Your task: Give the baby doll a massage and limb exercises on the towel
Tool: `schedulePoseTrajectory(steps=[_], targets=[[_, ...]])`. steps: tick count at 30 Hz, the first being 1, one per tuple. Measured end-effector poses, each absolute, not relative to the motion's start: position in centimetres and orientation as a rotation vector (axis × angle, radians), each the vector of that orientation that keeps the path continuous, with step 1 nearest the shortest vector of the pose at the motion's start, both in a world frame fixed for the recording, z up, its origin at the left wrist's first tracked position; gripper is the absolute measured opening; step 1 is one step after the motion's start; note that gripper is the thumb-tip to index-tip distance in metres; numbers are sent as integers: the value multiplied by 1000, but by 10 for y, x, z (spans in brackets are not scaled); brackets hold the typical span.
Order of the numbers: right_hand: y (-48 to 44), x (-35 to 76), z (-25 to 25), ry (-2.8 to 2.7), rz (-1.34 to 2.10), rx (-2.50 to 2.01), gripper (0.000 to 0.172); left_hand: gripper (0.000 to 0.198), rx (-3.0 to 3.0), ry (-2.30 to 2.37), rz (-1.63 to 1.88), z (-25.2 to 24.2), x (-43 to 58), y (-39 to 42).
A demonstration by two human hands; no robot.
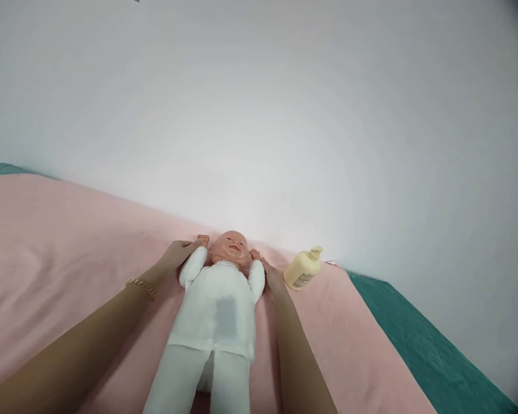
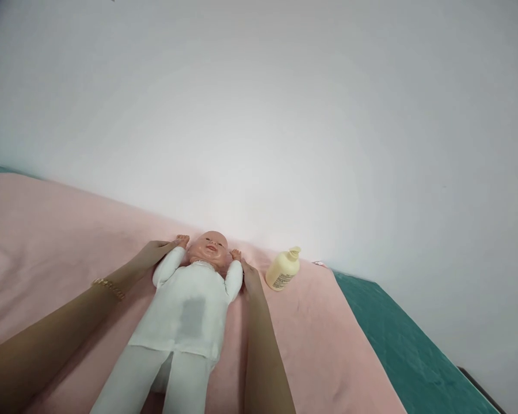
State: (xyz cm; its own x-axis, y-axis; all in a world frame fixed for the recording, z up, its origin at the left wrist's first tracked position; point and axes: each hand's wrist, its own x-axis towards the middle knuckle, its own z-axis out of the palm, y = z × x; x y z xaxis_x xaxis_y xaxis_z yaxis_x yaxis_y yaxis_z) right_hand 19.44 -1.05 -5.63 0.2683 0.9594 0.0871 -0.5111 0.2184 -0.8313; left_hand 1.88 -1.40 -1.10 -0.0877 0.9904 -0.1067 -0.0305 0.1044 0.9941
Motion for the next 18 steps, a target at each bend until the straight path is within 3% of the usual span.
schedulePoseTrajectory(steps=[7,13,18], targets=[[-12,210,-32,-750,842,-955,55,51,979,1231,1404,-11,19,-28],[-46,268,-3,-894,776,-927,49,43,953,1229,1728,-2,18,-48],[-85,278,-11,-875,659,-935,62,46,864,1239,1904,0,19,-72]])
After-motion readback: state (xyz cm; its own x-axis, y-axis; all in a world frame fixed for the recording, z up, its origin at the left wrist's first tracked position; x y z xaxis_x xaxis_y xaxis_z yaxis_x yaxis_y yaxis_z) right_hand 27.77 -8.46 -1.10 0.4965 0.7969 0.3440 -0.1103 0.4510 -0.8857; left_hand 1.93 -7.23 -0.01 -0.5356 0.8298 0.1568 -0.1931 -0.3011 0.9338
